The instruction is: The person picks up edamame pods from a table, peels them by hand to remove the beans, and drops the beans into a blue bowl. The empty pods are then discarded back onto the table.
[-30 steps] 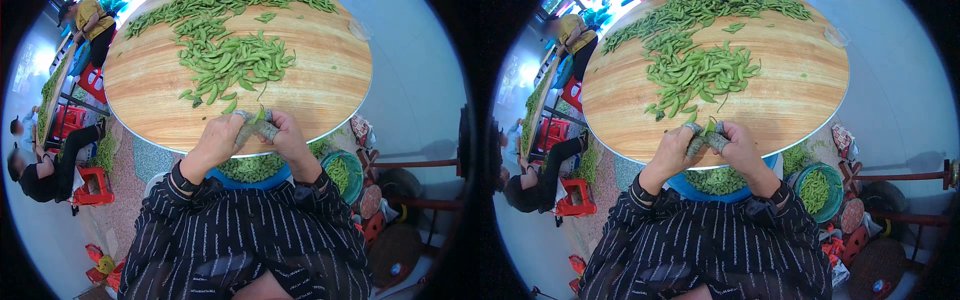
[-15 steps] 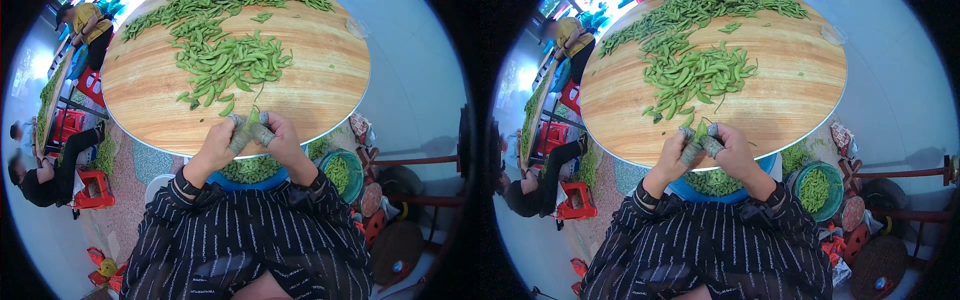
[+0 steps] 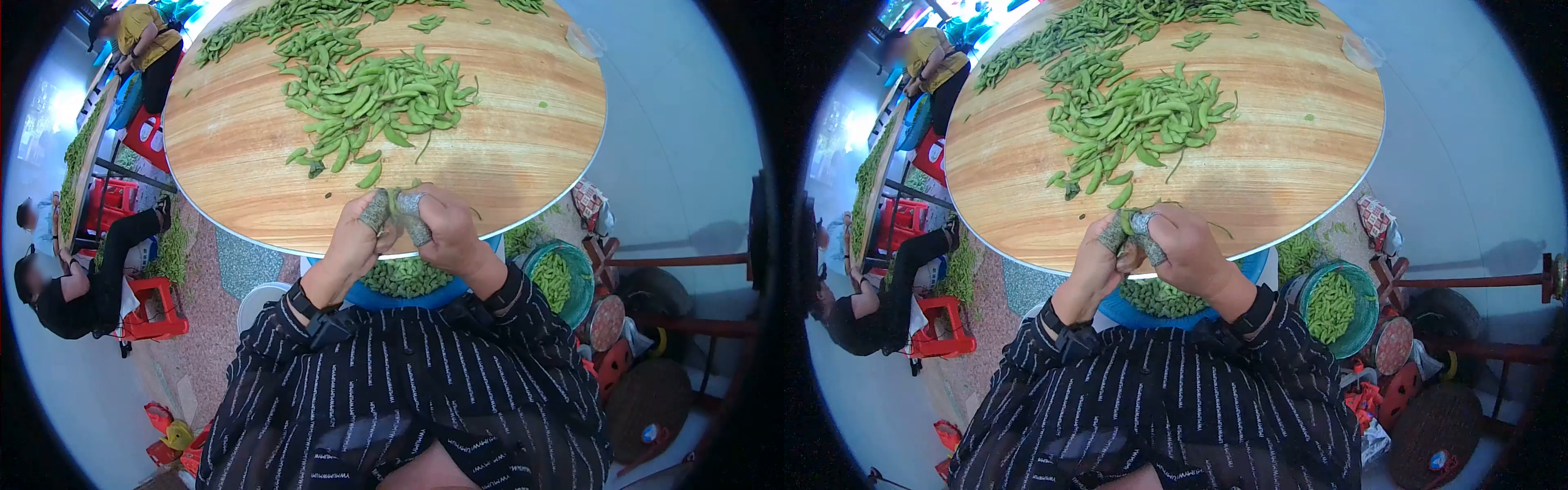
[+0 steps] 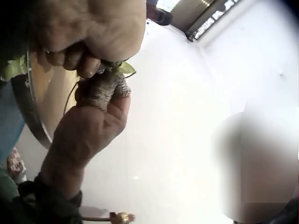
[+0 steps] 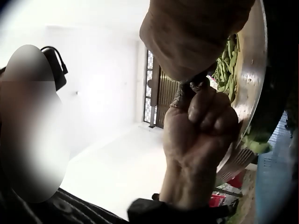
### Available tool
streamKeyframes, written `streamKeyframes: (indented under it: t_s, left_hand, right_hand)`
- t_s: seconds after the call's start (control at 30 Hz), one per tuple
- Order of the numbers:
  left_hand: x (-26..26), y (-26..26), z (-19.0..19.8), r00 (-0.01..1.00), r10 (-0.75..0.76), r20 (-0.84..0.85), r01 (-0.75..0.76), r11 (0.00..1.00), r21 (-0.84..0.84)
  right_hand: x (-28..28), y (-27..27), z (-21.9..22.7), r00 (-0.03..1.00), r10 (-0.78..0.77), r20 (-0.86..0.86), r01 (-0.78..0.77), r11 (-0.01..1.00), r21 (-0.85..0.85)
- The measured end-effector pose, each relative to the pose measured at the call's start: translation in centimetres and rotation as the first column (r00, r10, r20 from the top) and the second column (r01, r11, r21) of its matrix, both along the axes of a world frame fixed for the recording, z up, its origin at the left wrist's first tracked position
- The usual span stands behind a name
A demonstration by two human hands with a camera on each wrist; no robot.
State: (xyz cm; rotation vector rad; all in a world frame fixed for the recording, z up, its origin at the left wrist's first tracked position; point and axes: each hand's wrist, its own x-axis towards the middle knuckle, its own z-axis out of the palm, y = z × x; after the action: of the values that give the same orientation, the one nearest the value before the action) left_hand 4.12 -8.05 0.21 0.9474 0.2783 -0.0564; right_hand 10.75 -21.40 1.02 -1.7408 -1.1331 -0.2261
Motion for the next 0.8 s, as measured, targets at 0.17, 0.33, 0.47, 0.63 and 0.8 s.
streamKeyframes:
  t_s: [0.17, 0.33, 0.47, 0.63, 0.8]
  left_hand:
    - [0.0, 1.0, 0.9, 0.993, -0.108, 0.039, 0.087, 0.929, 0.361]
    - [0.1, 1.4, 1.5, 0.879, -0.316, 0.358, -0.261, 0.312, 0.914]
    - [0.1, 1.5, 1.4, 0.827, -0.377, 0.417, -0.416, 0.089, 0.905]
    - [-0.4, 0.8, 0.8, 0.908, -0.192, 0.373, -0.282, 0.380, 0.881]
    - [0.1, 0.6, 1.0, 0.998, 0.022, 0.062, -0.050, 0.864, 0.501]
  right_hand:
    - [-0.7, 0.4, 0.7, 0.761, 0.175, -0.624, -0.020, 0.969, 0.248]
    - [-0.1, -0.8, 1.6, 0.316, 0.255, -0.914, -0.130, 0.966, 0.225]
    - [-0.2, -0.9, 1.3, 0.187, 0.323, -0.928, -0.113, 0.945, 0.306]
    - [-0.8, 0.1, 0.9, 0.458, 0.249, -0.853, -0.071, 0.967, 0.244]
    - [-1.1, 0.5, 0.0, 0.885, 0.044, -0.464, -0.001, 0.996, 0.091]
